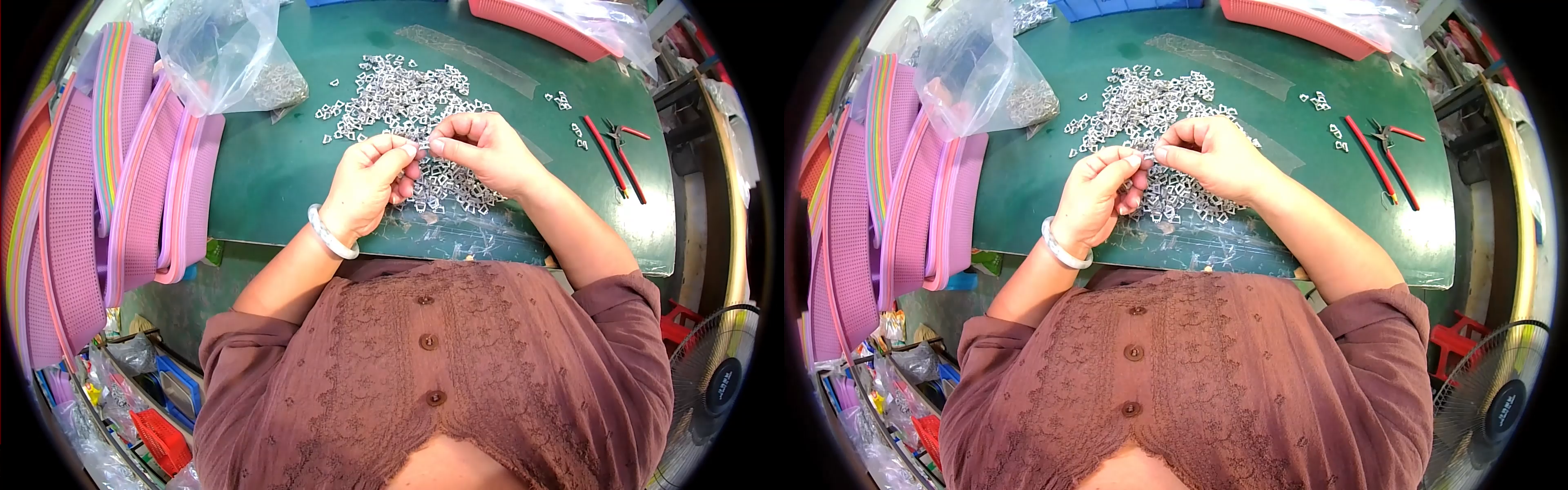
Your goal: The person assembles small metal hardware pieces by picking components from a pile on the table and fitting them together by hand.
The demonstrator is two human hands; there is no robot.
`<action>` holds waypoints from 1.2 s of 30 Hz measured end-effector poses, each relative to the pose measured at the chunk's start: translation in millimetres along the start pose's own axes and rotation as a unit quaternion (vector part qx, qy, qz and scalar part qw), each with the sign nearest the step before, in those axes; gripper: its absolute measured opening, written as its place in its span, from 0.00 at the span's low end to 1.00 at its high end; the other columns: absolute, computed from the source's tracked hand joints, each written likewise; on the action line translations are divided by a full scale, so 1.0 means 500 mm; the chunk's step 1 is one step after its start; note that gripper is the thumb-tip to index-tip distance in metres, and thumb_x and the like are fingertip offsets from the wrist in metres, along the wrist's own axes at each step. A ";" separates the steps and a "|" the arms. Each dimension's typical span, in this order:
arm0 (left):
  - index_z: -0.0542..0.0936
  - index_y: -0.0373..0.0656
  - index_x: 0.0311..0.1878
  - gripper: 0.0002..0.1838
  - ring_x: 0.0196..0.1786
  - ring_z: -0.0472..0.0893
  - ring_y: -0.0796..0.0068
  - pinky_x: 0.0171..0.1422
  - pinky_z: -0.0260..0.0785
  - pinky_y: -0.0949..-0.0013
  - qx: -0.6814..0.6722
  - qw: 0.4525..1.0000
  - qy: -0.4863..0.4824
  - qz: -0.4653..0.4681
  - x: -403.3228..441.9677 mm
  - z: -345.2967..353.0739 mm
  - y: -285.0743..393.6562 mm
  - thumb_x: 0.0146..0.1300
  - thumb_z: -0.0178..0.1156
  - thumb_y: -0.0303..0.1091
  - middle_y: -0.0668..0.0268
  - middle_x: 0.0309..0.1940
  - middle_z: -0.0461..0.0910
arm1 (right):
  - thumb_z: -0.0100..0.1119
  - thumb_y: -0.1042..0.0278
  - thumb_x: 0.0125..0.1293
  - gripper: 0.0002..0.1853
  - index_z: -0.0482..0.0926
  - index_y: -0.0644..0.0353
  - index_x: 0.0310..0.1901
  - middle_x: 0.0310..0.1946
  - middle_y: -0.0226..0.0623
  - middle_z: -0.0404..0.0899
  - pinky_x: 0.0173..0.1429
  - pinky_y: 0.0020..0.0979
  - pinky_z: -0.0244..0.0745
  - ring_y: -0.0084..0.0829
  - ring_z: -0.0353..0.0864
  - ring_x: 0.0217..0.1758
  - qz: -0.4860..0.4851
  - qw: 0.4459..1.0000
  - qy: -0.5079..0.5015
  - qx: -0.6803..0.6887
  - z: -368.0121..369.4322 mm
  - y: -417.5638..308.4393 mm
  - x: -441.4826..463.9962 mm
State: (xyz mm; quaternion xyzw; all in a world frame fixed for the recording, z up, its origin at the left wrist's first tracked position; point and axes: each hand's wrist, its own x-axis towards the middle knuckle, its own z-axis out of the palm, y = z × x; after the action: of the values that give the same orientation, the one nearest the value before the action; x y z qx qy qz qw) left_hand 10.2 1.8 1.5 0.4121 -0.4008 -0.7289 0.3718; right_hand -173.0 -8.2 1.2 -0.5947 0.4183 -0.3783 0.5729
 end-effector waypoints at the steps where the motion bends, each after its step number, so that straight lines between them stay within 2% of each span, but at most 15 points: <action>1: 0.77 0.41 0.33 0.06 0.18 0.68 0.86 0.19 0.57 0.85 -0.006 1.000 -0.001 0.000 0.000 0.000 0.000 0.61 0.52 0.31 0.71 0.21 0.73 | 0.57 0.67 0.57 0.08 0.77 0.64 0.31 0.24 0.25 0.74 0.34 0.19 0.65 0.14 0.68 0.29 -0.005 1.000 -0.002 0.003 0.000 0.002 0.001; 14: 0.76 0.41 0.35 0.05 0.19 0.69 0.85 0.21 0.59 0.84 -0.043 0.999 -0.020 0.007 -0.002 -0.003 0.002 0.61 0.52 0.31 0.71 0.21 0.73 | 0.58 0.74 0.55 0.05 0.77 0.65 0.33 0.28 0.27 0.76 0.40 0.20 0.69 0.16 0.71 0.32 -0.040 0.999 -0.006 0.029 0.002 -0.008 -0.002; 24: 0.75 0.42 0.34 0.04 0.19 0.68 0.85 0.22 0.60 0.84 -0.037 0.999 -0.027 0.021 -0.001 -0.001 -0.001 0.61 0.51 0.30 0.71 0.22 0.73 | 0.58 0.75 0.55 0.05 0.77 0.64 0.33 0.29 0.28 0.77 0.41 0.20 0.70 0.16 0.72 0.34 -0.044 0.998 -0.009 0.032 0.001 -0.005 -0.001; 29: 0.73 0.41 0.32 0.04 0.25 0.72 0.80 0.27 0.64 0.80 -0.067 0.997 -0.020 0.031 0.005 -0.007 -0.004 0.60 0.51 0.29 0.67 0.27 0.75 | 0.57 0.75 0.54 0.05 0.77 0.63 0.33 0.28 0.28 0.75 0.40 0.21 0.70 0.18 0.73 0.33 -0.051 0.997 0.020 0.056 0.011 -0.006 0.001; 31: 0.71 0.39 0.32 0.04 0.32 0.75 0.74 0.34 0.67 0.76 -0.097 0.995 -0.027 0.022 0.005 -0.011 0.003 0.59 0.48 0.27 0.62 0.32 0.75 | 0.57 0.75 0.53 0.04 0.77 0.62 0.32 0.28 0.31 0.75 0.40 0.24 0.70 0.24 0.74 0.33 -0.091 0.988 0.016 -0.125 0.006 -0.005 0.001; 32: 0.71 0.39 0.33 0.04 0.32 0.75 0.74 0.35 0.67 0.76 -0.109 0.993 -0.032 0.025 0.005 -0.014 0.003 0.58 0.47 0.27 0.62 0.33 0.75 | 0.57 0.75 0.53 0.04 0.77 0.61 0.32 0.28 0.33 0.75 0.40 0.25 0.70 0.27 0.74 0.33 -0.111 0.970 0.014 -0.215 0.000 -0.004 0.002; 33: 0.71 0.39 0.33 0.04 0.33 0.75 0.73 0.35 0.67 0.75 -0.121 0.992 -0.037 0.028 0.007 -0.018 0.000 0.58 0.47 0.26 0.61 0.33 0.74 | 0.58 0.74 0.49 0.05 0.78 0.60 0.30 0.29 0.36 0.74 0.42 0.31 0.69 0.36 0.73 0.35 -0.218 0.926 0.011 -0.308 -0.005 0.008 0.009; 36: 0.71 0.38 0.35 0.05 0.33 0.75 0.73 0.35 0.68 0.75 -0.138 0.989 -0.044 0.031 0.011 -0.026 -0.004 0.57 0.45 0.25 0.60 0.35 0.74 | 0.57 0.76 0.47 0.05 0.77 0.62 0.29 0.31 0.36 0.72 0.43 0.32 0.67 0.36 0.71 0.37 -0.238 0.865 -0.022 -0.441 -0.006 0.009 0.003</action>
State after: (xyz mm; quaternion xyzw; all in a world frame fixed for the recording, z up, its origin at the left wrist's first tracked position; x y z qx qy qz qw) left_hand 19.3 -5.6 -6.1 0.3114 -0.3251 -0.7828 0.4297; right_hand -175.5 -10.5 -3.3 -0.8749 0.3744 -0.2666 0.1526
